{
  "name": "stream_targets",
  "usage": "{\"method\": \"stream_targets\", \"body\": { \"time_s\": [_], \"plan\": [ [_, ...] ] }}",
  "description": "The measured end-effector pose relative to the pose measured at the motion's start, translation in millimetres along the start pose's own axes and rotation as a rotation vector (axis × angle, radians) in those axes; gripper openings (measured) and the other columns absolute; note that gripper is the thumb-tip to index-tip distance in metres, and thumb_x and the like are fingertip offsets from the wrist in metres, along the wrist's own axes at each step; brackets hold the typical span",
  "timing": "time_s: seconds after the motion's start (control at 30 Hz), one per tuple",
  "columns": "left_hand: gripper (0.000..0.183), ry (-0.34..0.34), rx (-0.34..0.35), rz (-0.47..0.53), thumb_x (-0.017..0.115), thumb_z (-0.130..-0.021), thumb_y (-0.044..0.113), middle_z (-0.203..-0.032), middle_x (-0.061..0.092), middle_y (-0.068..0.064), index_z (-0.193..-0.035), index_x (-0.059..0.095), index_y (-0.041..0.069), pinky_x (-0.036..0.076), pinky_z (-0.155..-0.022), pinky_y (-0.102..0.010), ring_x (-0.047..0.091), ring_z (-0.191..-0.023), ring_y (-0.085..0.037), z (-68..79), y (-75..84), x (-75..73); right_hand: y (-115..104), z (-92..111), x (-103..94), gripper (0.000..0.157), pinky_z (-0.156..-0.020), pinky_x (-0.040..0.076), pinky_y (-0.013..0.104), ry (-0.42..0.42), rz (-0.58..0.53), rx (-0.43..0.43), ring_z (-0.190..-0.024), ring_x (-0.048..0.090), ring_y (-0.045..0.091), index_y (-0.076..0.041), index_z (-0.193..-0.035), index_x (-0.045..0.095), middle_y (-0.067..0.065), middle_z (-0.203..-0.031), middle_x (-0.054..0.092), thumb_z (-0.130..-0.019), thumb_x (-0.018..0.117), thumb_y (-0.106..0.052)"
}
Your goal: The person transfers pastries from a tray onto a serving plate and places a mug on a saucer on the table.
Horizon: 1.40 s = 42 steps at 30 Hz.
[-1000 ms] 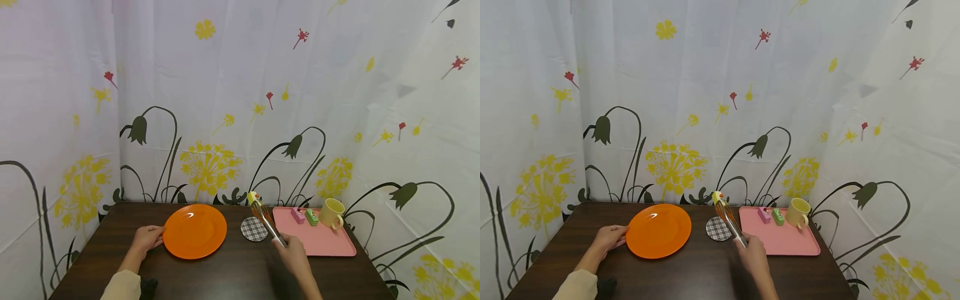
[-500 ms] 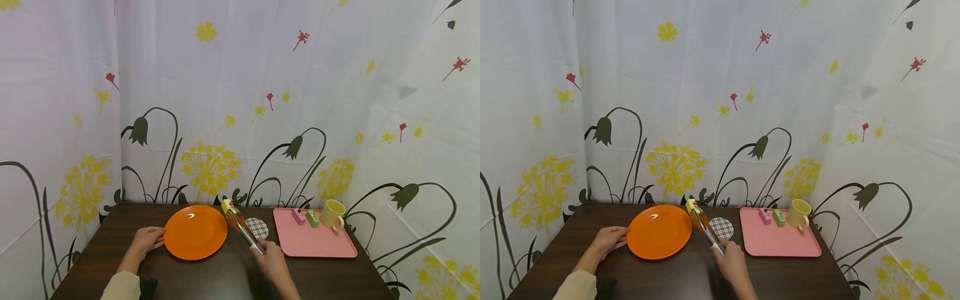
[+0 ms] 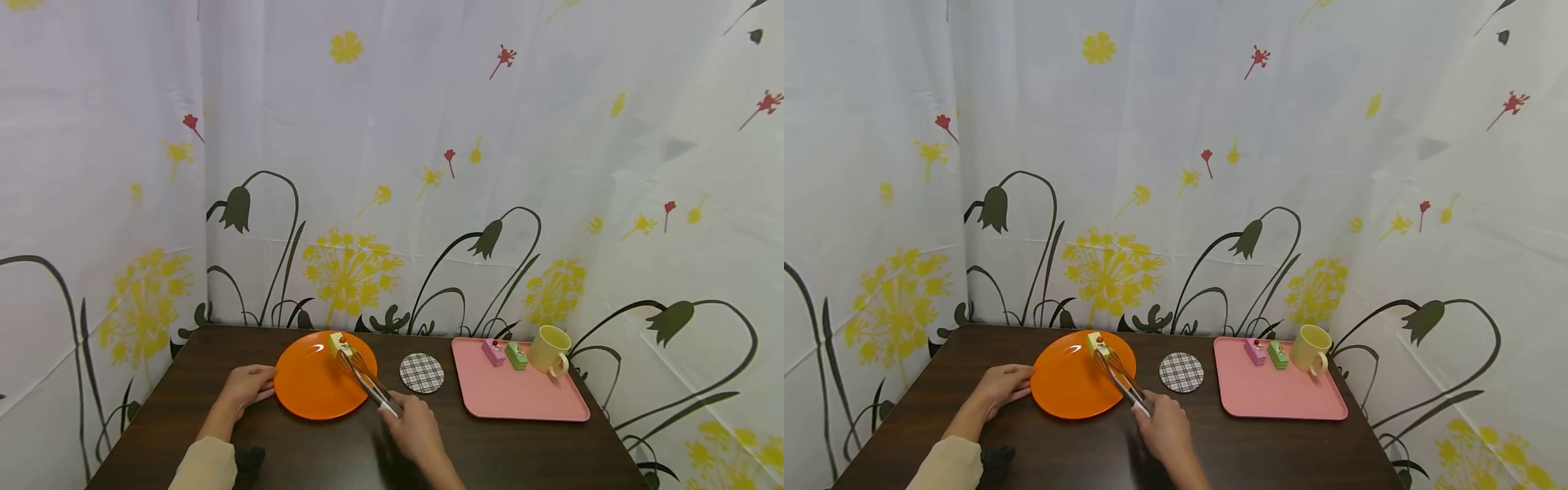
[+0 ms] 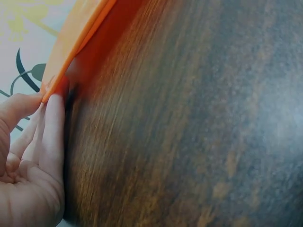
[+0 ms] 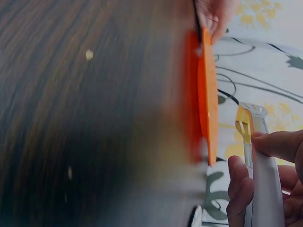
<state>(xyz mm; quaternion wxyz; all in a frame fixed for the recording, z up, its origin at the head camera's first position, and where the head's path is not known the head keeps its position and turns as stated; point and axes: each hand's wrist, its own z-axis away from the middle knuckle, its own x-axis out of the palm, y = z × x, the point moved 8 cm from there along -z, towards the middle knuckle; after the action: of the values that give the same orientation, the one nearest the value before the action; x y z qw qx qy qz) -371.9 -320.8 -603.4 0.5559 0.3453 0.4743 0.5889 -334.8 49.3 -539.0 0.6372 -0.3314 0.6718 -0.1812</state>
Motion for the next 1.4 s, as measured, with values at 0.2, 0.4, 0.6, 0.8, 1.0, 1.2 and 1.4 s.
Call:
{"method": "stream_targets", "body": {
  "time_s": [0.2, 0.4, 0.6, 0.8, 1.0, 1.2, 1.4],
  "plan": [
    [0.05, -0.001, 0.007, -0.004, 0.06, -0.111, 0.019, -0.132, 0.069, -0.033, -0.144, 0.054, -0.018, 0.067, -0.085, -0.03, 0.075, -0.097, -0.012, 0.9, 0.9, 0.2, -11, -6, 18.7, 0.046, -0.065, 0.056, 0.051, -0.038, 0.076, 0.028, -0.09, 0.076, 0.029, -0.018, -0.135, 0.077, 0.008, -0.117, 0.082, -0.093, 0.084, -0.037],
    [0.05, 0.002, 0.009, 0.001, 0.06, -0.111, 0.02, -0.136, 0.066, -0.035, -0.144, 0.054, -0.018, 0.067, -0.085, -0.029, 0.074, -0.097, -0.011, -0.5, -0.5, 1.8, -14, -10, 37.4, 0.044, -0.064, 0.054, 0.052, -0.069, 0.096, 0.068, -0.085, 0.074, 0.028, -0.026, -0.134, 0.078, 0.003, -0.109, 0.081, -0.093, 0.084, -0.041],
    [0.05, 0.01, 0.004, 0.001, 0.059, -0.112, 0.021, -0.133, 0.067, -0.033, -0.144, 0.054, -0.017, 0.067, -0.084, -0.029, 0.074, -0.096, -0.011, -0.2, -0.8, 1.6, -20, -12, 52.6, 0.044, -0.069, 0.056, 0.056, -0.082, 0.114, 0.093, -0.088, 0.074, 0.029, -0.028, -0.134, 0.078, 0.003, -0.11, 0.081, -0.093, 0.082, -0.046],
    [0.049, 0.018, 0.004, -0.012, 0.059, -0.112, 0.02, -0.131, 0.068, -0.031, -0.144, 0.055, -0.016, 0.067, -0.083, -0.028, 0.074, -0.097, -0.013, 3.8, 2.2, 2.5, -22, -12, 60.4, 0.045, -0.076, 0.058, 0.06, -0.105, 0.126, 0.138, -0.095, 0.076, 0.031, -0.028, -0.134, 0.078, 0.003, -0.118, 0.081, -0.093, 0.083, -0.045],
    [0.049, 0.025, -0.003, -0.029, 0.059, -0.112, 0.021, -0.133, 0.067, -0.032, -0.144, 0.054, -0.016, 0.067, -0.084, -0.028, 0.075, -0.1, -0.017, 2.2, 0.1, 2.1, -20, -11, 63.8, 0.045, -0.076, 0.058, 0.059, -0.119, 0.135, 0.163, -0.092, 0.075, 0.029, -0.03, -0.135, 0.077, 0.0, -0.113, 0.081, -0.093, 0.083, -0.045],
    [0.049, 0.02, 0.001, -0.036, 0.058, -0.112, 0.021, -0.133, 0.066, -0.033, -0.144, 0.054, -0.017, 0.067, -0.083, -0.028, 0.074, -0.099, -0.016, 3.2, 0.9, 2.8, -18, -9, 66.4, 0.047, -0.075, 0.058, 0.057, -0.132, 0.134, 0.18, -0.093, 0.075, 0.028, -0.03, -0.136, 0.077, 0.0, -0.115, 0.081, -0.092, 0.084, -0.045],
    [0.049, 0.027, 0.0, -0.034, 0.058, -0.112, 0.022, -0.13, 0.068, -0.029, -0.144, 0.055, -0.015, 0.066, -0.083, -0.026, 0.073, -0.097, -0.012, 4.2, 1.7, 1.6, -18, -10, 69.2, 0.05, -0.07, 0.056, 0.052, -0.146, 0.121, 0.174, -0.088, 0.073, 0.025, -0.029, -0.139, 0.075, -0.002, -0.109, 0.08, -0.092, 0.084, -0.045]
  ]
}}
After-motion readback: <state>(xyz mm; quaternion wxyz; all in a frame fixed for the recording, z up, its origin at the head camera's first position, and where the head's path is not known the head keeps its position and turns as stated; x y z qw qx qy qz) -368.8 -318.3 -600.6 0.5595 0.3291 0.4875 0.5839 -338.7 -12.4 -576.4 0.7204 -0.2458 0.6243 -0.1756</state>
